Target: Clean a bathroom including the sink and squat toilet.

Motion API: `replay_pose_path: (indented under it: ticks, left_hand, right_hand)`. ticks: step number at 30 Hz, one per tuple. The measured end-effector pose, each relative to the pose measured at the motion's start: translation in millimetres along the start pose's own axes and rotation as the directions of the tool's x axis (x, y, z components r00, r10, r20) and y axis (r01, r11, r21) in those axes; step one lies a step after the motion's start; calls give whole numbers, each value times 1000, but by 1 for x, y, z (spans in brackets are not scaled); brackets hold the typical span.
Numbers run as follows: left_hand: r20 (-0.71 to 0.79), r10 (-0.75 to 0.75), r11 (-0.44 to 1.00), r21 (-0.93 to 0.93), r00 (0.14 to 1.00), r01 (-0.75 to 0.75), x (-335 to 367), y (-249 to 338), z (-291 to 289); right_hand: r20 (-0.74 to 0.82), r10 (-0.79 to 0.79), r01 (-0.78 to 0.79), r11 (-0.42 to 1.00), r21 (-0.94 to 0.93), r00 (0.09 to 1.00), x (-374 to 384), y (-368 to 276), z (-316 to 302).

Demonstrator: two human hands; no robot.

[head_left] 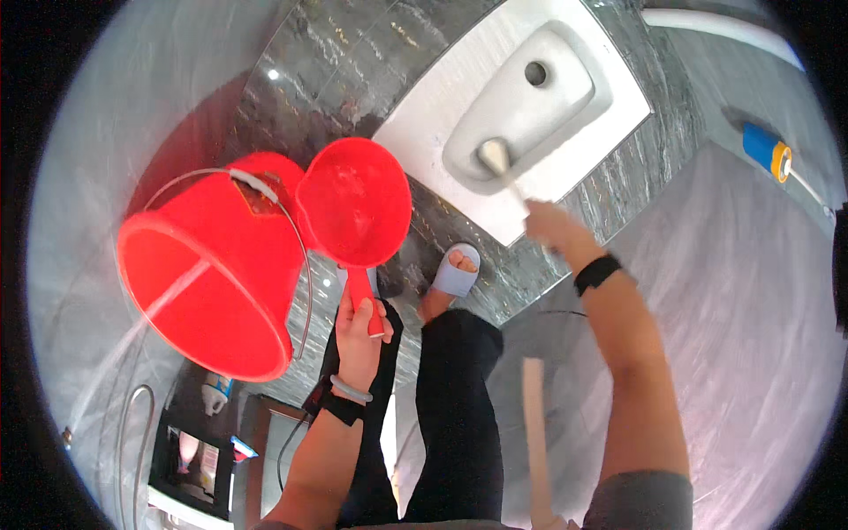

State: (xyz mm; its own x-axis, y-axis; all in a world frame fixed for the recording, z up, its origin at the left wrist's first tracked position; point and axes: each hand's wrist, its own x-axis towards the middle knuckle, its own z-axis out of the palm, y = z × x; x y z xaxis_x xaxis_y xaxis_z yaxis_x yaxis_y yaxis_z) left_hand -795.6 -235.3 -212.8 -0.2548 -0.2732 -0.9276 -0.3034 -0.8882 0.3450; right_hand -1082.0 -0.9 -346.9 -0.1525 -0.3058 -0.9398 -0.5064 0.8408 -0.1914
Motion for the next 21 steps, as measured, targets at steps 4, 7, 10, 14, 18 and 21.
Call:
replay_pose_path:
  ticks: [4, 7, 10, 14, 18, 21]
  left_hand:
    - [-8, 26, 1000, -10, 1000, -27, -8, 7, -15]
    - [29, -15, 1000, -25, 999, 16, -9, 4, -7]
    - [31, -7, 1000, -9, 999, 7, -11, 9, -16]
    - [51, -25, 1000, 13, 998, 25, -14, 3, -25]
    - [36, -26, 1000, 2, 999, 26, -17, -7, -32]
    - [12, -24, 1000, -15, 1000, 24, -17, -5, -30]
  right_hand:
    - [137, 134, -164, 957, 240, 981, -39, -85, -12]
    - [-74, 68, -81, 976, -202, 995, -20, 14, -61]
    - [-285, 325, -379, 911, -160, 902, -32, -2, -88]
    - [-118, -13, 3, 996, -85, 993, -57, -15, -12]
    - [-307, 201, -100, 944, 314, 930, -113, -126, 66]
    - [-349, 42, 34, 978, 207, 936, -100, -161, 101]
